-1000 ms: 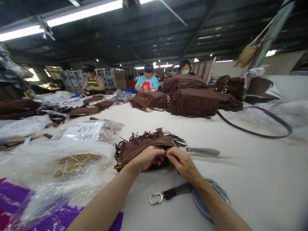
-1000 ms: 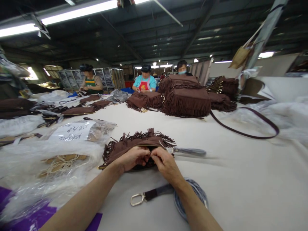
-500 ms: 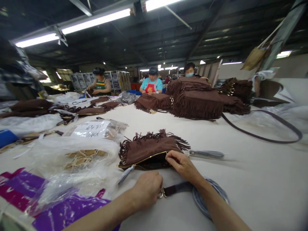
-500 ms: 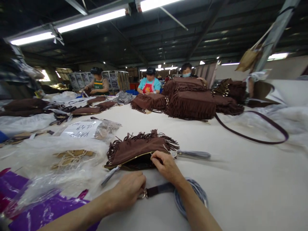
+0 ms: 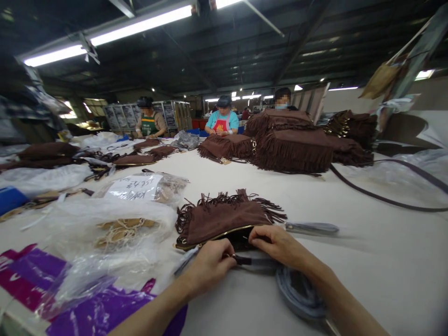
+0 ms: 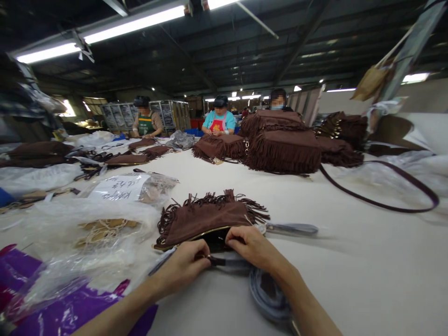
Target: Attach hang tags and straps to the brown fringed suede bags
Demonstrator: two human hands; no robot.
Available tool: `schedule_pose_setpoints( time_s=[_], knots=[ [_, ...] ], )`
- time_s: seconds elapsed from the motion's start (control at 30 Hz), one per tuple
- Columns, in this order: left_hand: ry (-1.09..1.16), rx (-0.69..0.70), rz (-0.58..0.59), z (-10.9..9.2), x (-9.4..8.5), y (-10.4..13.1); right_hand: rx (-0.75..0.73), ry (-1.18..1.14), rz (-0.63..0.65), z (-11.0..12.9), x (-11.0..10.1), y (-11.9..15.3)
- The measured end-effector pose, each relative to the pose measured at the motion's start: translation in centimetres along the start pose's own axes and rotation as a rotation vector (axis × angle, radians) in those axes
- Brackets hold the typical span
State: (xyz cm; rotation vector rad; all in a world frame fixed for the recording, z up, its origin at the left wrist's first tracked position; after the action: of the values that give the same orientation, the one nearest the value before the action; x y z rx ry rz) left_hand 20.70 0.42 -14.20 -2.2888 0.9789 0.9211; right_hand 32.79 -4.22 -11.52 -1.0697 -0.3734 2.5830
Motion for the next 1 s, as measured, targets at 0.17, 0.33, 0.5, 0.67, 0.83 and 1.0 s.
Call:
schedule_pose_setpoints(
  time_s=[0.17,0.33,0.5,0.67,0.83,1.0],
  knots=[
    [0.252,0.031,-0.136,1.0,-1.7,-0.8,-0.03,0.062,0.003,1.0,0.6,0.0],
    [0.326,0.078,-0.206,0.6,-2.2,-0.5,-0.076,0.107,-0.006,1.9,1.0,0.0],
    [0.376,-0.059,-0.205,1.5,-2.1,-0.4,-0.076,0.076,-0.046,1.9,0.9,0.0],
    [0.387,-0.156,-0.205,2.1,-1.8,-0.1,-0.068,0.11,-0.098,1.9,0.9,0.0],
    [0.605,-0.304,-0.099,3.2,0.2,0.0,-0.058,0.137,-0.122,2.2,1.0,0.0],
    [0.622,-0.396,-0.077,3.6,0.6,0.2,-0.076,0.104,-0.11,2.6,1.2,0.1]
  ],
)
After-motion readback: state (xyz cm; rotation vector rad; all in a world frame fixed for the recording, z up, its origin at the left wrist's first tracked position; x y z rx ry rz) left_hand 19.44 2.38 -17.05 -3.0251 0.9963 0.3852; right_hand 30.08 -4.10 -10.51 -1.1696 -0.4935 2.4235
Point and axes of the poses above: each hand's wrist, its own y-axis away from the middle knuckle, its own x-axis out of the palm, z = x × y, the point moved 10 cm from there along -y, towards the middle knuckle, and after that the axes turned 12 degrees about -z, right-handed, at the moved point
